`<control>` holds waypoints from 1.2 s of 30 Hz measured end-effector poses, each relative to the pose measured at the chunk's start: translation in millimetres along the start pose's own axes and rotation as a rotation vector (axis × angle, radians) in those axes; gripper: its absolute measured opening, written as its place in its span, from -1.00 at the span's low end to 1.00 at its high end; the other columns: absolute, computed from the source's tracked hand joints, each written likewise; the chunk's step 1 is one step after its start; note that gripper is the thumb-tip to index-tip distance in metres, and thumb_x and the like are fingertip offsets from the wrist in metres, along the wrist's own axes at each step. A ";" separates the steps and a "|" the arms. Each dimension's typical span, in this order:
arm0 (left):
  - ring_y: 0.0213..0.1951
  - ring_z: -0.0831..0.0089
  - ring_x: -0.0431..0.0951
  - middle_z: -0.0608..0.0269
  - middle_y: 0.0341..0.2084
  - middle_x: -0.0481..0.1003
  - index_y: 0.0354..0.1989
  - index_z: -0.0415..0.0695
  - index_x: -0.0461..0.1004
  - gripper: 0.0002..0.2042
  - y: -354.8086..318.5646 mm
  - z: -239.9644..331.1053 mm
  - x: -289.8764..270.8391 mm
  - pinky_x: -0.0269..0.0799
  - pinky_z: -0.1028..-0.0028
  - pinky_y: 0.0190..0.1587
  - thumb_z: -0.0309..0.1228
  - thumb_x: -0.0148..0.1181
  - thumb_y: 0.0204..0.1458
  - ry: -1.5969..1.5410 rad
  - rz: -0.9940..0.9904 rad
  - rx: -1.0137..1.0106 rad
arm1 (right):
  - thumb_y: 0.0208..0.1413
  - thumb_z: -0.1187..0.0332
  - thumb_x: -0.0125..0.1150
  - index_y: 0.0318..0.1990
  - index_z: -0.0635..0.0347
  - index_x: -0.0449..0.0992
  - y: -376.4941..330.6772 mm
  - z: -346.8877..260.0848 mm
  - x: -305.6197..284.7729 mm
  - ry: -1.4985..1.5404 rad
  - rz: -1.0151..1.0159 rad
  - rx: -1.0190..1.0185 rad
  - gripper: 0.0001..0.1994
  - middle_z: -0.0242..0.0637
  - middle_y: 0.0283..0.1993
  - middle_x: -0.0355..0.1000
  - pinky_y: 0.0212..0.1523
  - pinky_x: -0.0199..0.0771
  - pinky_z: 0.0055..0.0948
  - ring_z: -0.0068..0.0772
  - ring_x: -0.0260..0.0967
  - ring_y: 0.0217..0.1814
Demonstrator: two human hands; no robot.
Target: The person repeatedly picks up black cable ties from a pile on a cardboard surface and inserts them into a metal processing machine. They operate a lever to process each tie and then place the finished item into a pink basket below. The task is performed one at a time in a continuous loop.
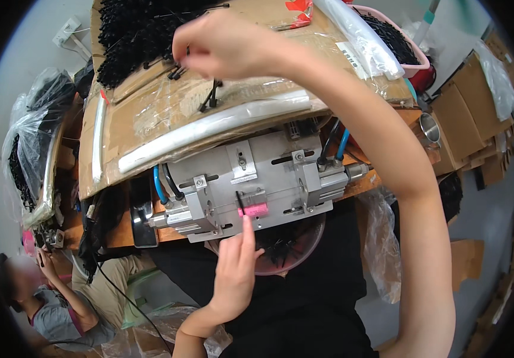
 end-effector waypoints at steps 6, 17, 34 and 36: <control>-0.22 0.19 0.36 0.08 -0.27 0.33 0.36 -0.43 0.09 -0.28 10.0 -3.1 25.4 0.36 0.30 -0.10 -0.65 0.24 -0.03 0.123 -0.098 -0.030 | 0.22 0.40 0.18 -0.09 0.38 0.47 -37.2 -55.9 -47.9 0.645 0.506 0.458 -0.79 -0.12 -0.14 0.54 -0.31 0.56 -0.44 -0.32 0.51 -0.25; -0.22 0.23 0.39 0.11 -0.28 0.35 0.28 -0.40 0.25 -0.34 38.8 -10.2 -11.7 0.39 0.41 -0.10 -0.69 0.13 -0.14 0.121 -0.124 0.110 | -0.15 0.66 0.41 -0.02 0.28 0.52 -200.5 -97.1 49.3 0.209 0.398 0.168 -0.56 -0.14 -0.32 0.49 -0.30 0.49 -0.35 -0.20 0.44 -0.35; -0.30 0.20 0.45 0.06 -0.31 0.42 0.06 -0.12 0.45 -0.55 142.5 -65.9 -98.6 0.41 0.32 -0.22 -0.75 0.12 -0.05 0.006 0.158 0.112 | -0.01 0.53 0.35 0.26 0.41 0.31 -208.7 -108.1 111.5 0.186 0.097 0.247 -0.37 -0.25 -0.39 0.34 -0.35 0.37 -0.33 -0.29 0.27 -0.41; -0.24 0.21 0.41 0.10 -0.32 0.41 0.35 -0.10 0.28 -0.29 102.1 -52.7 -79.4 0.38 0.32 -0.22 -0.76 0.16 -0.08 0.000 0.222 0.053 | -0.07 0.51 0.34 0.15 0.38 0.44 -184.5 -95.6 77.2 -0.055 0.140 0.135 -0.47 -0.31 -0.41 0.38 -0.34 0.41 -0.35 -0.32 0.30 -0.42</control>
Point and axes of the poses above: each hand's wrist, its own y-axis towards the middle knuckle, its own x-axis out of the palm, z = x × y, the point moved 2 cm from there along y, towards the middle knuckle
